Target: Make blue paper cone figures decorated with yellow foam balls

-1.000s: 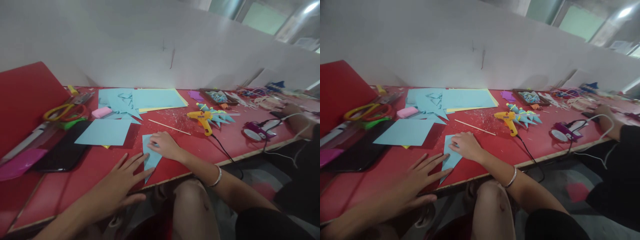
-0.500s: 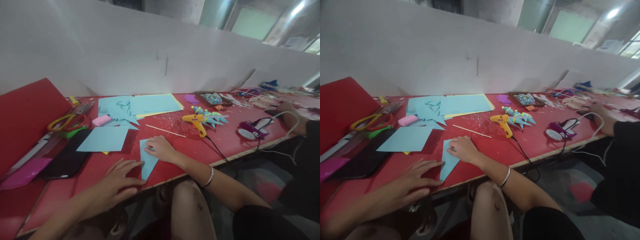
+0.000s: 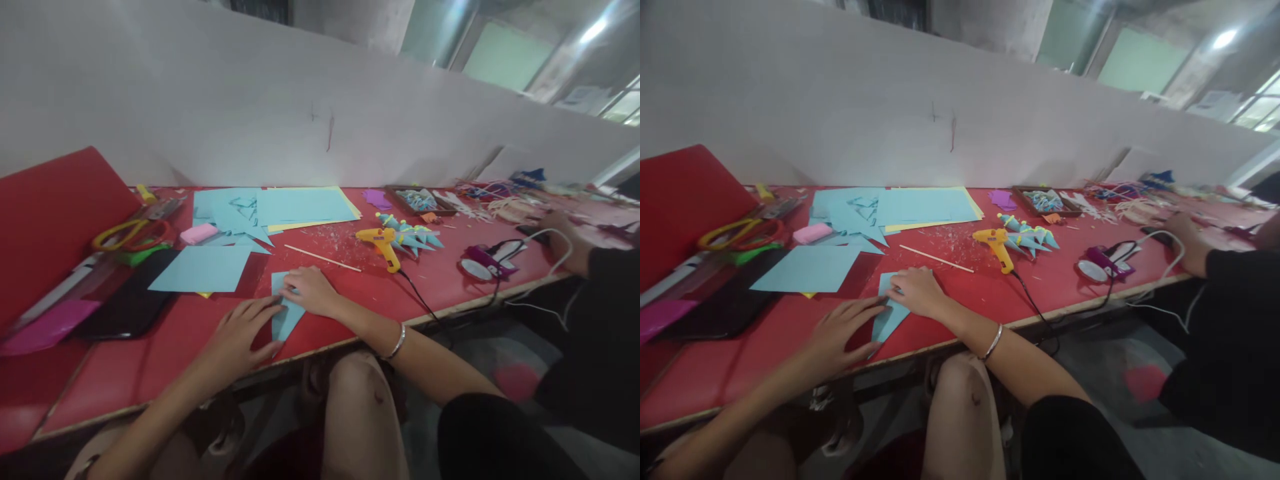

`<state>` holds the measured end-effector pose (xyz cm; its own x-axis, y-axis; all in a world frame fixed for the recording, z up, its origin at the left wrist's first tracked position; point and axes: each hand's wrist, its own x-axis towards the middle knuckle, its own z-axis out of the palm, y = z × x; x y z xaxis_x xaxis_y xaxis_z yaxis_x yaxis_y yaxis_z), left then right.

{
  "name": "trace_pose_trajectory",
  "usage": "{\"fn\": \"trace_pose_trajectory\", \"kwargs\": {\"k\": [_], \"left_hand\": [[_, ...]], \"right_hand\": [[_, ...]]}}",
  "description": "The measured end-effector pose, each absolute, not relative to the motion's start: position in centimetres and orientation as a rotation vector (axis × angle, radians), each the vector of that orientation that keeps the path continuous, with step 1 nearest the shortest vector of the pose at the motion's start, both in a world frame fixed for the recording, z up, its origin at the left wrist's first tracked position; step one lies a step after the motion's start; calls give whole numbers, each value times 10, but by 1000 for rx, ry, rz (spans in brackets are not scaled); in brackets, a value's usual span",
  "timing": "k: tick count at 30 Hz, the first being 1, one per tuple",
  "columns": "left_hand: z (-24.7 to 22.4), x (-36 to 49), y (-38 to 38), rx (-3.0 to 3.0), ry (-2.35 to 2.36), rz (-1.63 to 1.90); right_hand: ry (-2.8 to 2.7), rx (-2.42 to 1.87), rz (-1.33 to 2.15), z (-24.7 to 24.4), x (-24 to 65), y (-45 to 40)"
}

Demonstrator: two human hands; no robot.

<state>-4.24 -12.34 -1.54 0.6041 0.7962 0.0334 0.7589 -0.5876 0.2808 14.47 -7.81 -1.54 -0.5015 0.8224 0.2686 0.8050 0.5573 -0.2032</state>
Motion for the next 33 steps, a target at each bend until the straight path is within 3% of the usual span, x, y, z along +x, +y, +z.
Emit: {"fn": "trace_pose_trajectory", "kwargs": {"k": [11, 19, 33], "left_hand": [[4, -44, -117, 2585, 1226, -122], [7, -48, -116, 2506, 1177, -149], [24, -41, -119, 2457, 1170, -192]], "right_hand": [[-2300, -1296, 44, -6, 151, -90], [-2727, -910, 131, -1, 170, -152], [-2544, -1352, 297, 1, 209, -137]]}}
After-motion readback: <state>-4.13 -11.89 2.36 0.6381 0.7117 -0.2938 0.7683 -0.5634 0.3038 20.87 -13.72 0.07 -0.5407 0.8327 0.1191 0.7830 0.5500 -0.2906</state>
